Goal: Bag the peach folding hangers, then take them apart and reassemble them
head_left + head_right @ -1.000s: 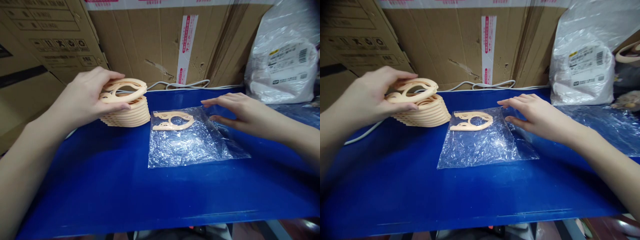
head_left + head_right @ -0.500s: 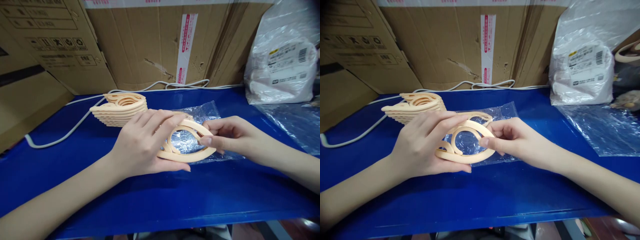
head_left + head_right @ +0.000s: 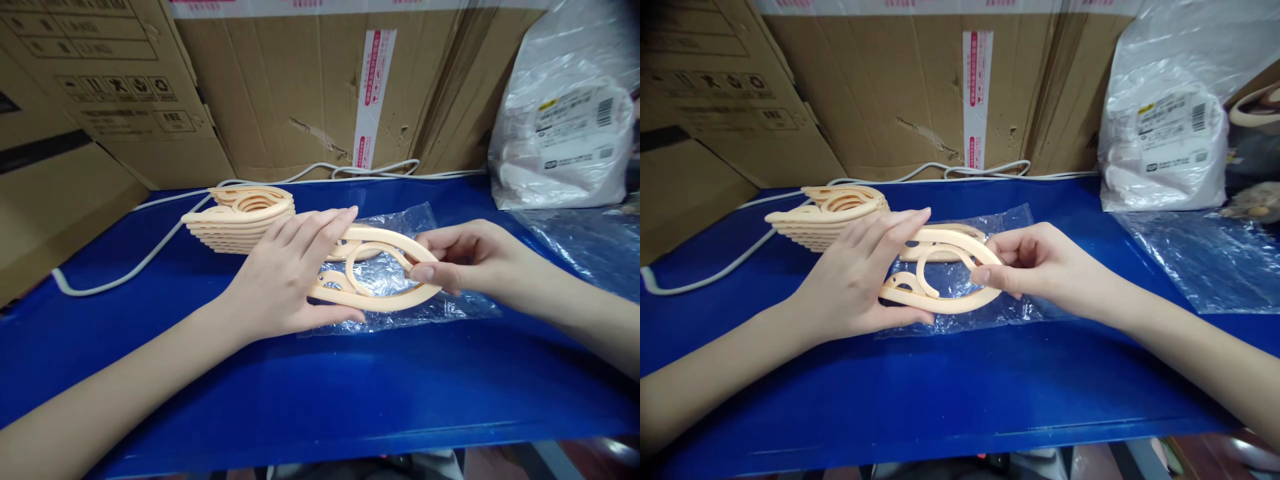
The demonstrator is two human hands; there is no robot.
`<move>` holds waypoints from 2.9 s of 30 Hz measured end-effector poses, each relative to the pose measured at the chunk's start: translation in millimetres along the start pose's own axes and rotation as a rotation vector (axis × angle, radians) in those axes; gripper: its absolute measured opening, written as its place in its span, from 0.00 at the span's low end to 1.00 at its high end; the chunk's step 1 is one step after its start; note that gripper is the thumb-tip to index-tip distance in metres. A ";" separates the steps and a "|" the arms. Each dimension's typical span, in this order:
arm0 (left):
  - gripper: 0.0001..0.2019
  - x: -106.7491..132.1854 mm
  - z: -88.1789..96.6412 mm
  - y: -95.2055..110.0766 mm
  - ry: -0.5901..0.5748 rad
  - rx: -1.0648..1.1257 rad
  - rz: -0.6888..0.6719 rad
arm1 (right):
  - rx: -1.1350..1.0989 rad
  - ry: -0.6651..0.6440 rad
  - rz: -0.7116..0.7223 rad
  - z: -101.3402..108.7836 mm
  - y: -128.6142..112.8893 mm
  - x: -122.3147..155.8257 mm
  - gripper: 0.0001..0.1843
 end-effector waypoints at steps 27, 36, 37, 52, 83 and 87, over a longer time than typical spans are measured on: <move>0.42 3.1 6.5 -1.0 0.029 0.052 -0.054 | 0.100 -0.055 -0.002 3.9 2.0 0.9 0.17; 0.43 4.3 6.4 0.3 0.041 0.004 -0.078 | 0.125 -0.034 -0.032 6.8 3.4 0.2 0.18; 0.43 4.0 5.8 0.7 0.037 -0.010 -0.078 | 0.122 -0.040 -0.027 6.0 2.8 0.1 0.18; 0.40 3.7 6.9 4.2 0.029 -0.065 -0.113 | 0.063 -0.092 0.009 0.3 0.9 -0.4 0.15; 0.52 2.1 -25.3 -8.4 -0.281 0.347 0.048 | 0.865 0.235 0.190 49.6 -43.3 29.8 0.40; 0.52 8.5 -44.8 -19.3 -0.530 0.464 0.095 | 0.893 0.303 0.038 130.5 -21.9 52.3 0.50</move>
Point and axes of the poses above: each hand's wrist, its own x-axis away from the middle knuckle, its own z-axis out of the back of the hand, y = z × x, the point moved 9 cm from there along -x, towards the middle knuckle, and after that the axes turned 14 degrees about -y, right-handed, at the moved point
